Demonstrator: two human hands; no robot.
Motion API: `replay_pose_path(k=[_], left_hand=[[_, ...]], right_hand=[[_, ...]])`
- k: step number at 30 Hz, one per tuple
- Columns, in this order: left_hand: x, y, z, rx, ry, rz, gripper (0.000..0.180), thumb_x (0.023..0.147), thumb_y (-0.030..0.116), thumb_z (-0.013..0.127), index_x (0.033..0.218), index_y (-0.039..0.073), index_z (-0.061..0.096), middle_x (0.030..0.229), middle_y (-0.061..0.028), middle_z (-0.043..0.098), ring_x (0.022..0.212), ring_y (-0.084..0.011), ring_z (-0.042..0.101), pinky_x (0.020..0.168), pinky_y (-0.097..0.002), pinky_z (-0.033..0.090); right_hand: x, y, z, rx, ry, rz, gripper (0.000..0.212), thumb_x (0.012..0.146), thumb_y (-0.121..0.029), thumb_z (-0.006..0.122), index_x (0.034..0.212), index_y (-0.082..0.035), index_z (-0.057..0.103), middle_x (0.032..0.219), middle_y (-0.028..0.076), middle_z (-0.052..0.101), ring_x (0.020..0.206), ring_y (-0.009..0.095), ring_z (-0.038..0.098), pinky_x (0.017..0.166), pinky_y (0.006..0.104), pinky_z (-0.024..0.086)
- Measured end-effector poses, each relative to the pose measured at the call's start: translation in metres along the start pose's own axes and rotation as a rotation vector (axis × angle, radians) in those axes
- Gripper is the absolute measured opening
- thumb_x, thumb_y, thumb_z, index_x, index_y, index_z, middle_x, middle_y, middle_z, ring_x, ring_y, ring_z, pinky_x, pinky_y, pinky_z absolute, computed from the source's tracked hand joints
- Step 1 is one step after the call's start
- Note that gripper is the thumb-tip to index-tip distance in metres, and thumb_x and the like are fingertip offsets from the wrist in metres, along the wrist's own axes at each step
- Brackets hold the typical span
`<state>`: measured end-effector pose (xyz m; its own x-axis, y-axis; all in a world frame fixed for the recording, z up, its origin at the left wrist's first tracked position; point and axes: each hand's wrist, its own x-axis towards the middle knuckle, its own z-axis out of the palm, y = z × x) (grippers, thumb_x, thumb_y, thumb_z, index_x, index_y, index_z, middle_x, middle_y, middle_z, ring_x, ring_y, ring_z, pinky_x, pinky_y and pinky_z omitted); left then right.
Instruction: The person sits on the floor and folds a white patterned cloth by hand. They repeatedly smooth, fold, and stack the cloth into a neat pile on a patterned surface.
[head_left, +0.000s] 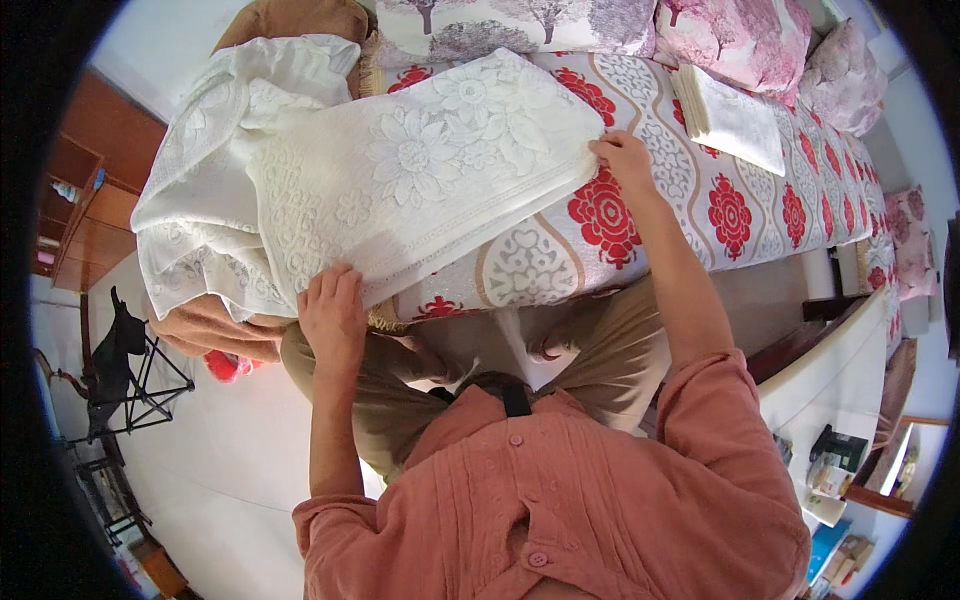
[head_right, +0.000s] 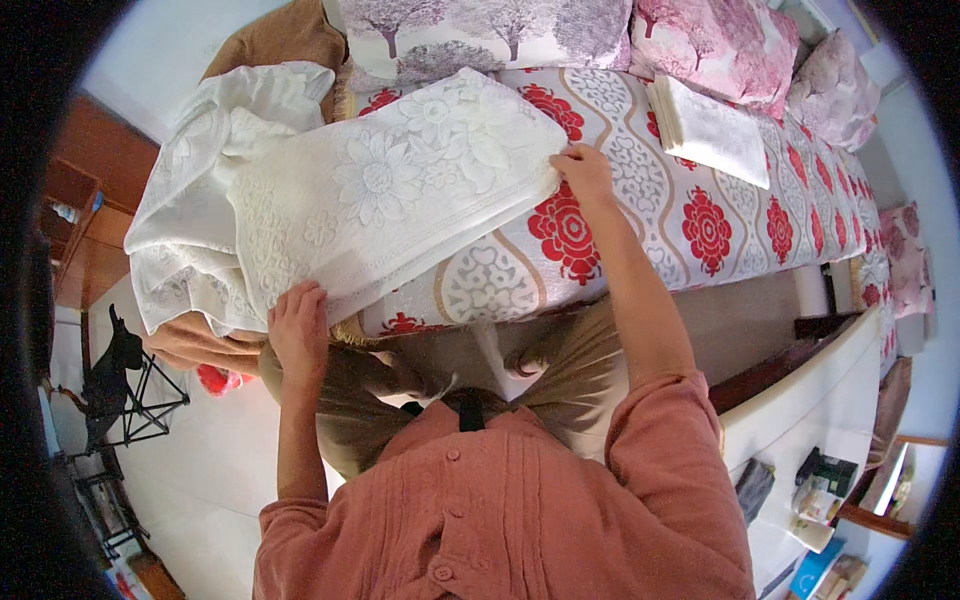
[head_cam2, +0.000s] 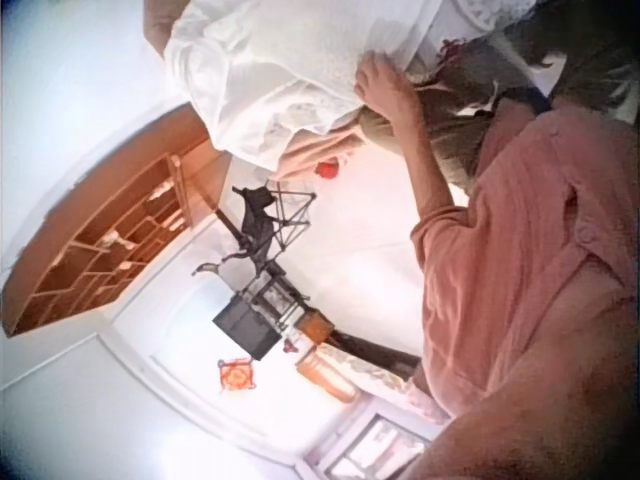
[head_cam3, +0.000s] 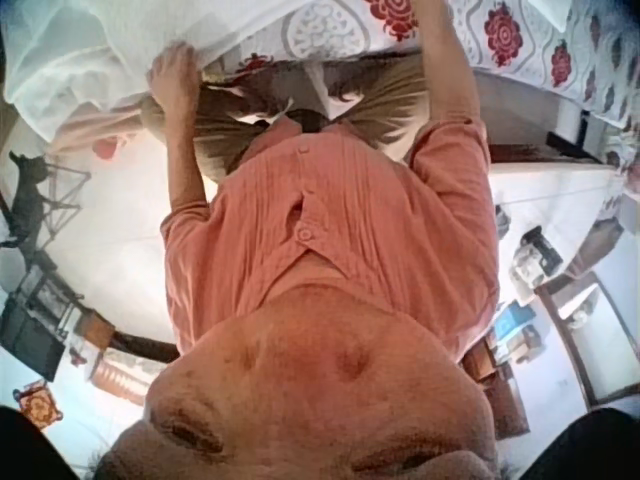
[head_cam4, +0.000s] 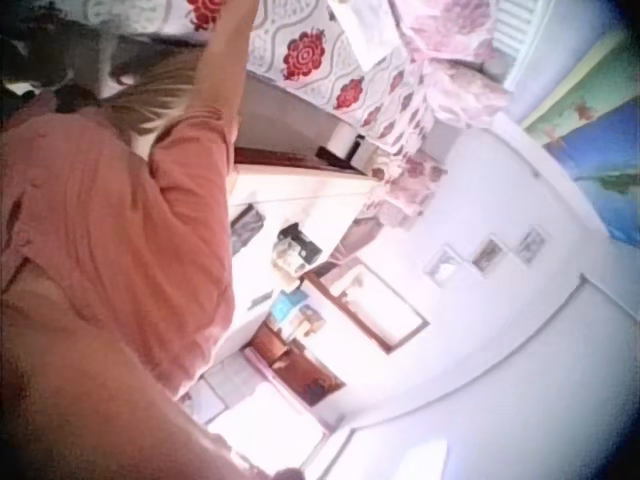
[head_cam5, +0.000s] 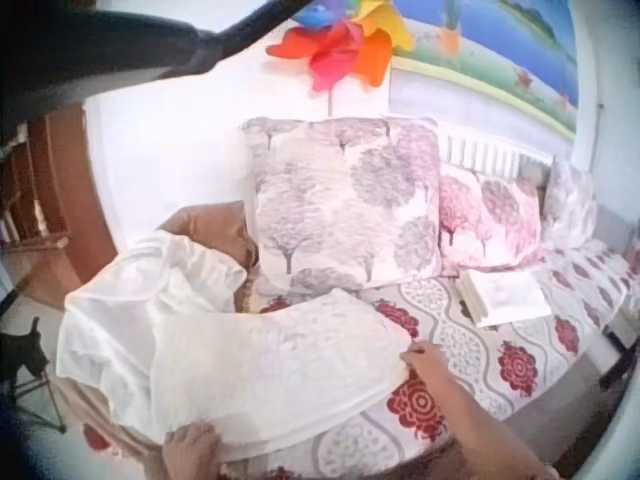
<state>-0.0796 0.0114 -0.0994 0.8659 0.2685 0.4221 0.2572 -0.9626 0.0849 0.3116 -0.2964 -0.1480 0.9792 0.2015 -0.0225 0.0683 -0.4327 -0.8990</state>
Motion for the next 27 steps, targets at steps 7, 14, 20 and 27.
replay_pose_path(k=[7, 14, 20, 27], left_hand=[[-0.029, 0.001, 0.001, -0.046, -0.093, 0.042, 0.023, 0.086, 0.014, 0.069, 0.108, 0.010, 0.064, 0.111, -0.0057, 0.064, 0.107, -0.0288, 0.059, 0.091, -0.0438, 0.044], [-0.029, 0.011, 0.009, 0.020, -0.169, 0.014, 0.050, 0.077, 0.019, 0.078, 0.123, 0.011, 0.058, 0.122, -0.0076, 0.058, 0.114, -0.0304, 0.055, 0.096, -0.0467, 0.039], [-0.027, 0.020, 0.006, 0.047, -0.078, -0.003, 0.050, 0.075, 0.019, 0.075, 0.121, 0.010, 0.058, 0.118, -0.0060, 0.056, 0.111, -0.0263, 0.054, 0.096, -0.0440, 0.038], [-0.009, 0.019, 0.004, 0.042, 0.148, -0.114, 0.042, 0.073, 0.006, 0.068, 0.115, 0.012, 0.064, 0.105, -0.0045, 0.063, 0.102, -0.0274, 0.059, 0.093, -0.0441, 0.039]], right_hand=[[-0.020, 0.006, 0.005, -0.285, 0.111, -0.083, 0.037, 0.076, -0.028, 0.079, 0.094, 0.003, 0.070, 0.085, 0.015, 0.072, 0.079, 0.025, 0.068, 0.074, 0.0402, 0.052], [-0.004, -0.003, 0.004, 0.188, -0.201, 0.296, 0.040, 0.081, -0.021, 0.078, 0.111, 0.001, 0.065, 0.101, 0.012, 0.070, 0.088, 0.022, 0.068, 0.071, 0.0350, 0.053], [-0.053, -0.067, -0.002, 0.865, -0.185, 0.280, 0.034, 0.084, -0.008, 0.075, 0.115, -0.001, 0.065, 0.115, 0.011, 0.068, 0.104, 0.023, 0.066, 0.092, 0.0370, 0.055], [-0.105, -0.165, -0.071, 1.148, -0.031, 0.019, 0.032, 0.088, 0.000, 0.069, 0.119, 0.003, 0.062, 0.117, 0.013, 0.067, 0.113, 0.026, 0.063, 0.106, 0.0436, 0.049]])
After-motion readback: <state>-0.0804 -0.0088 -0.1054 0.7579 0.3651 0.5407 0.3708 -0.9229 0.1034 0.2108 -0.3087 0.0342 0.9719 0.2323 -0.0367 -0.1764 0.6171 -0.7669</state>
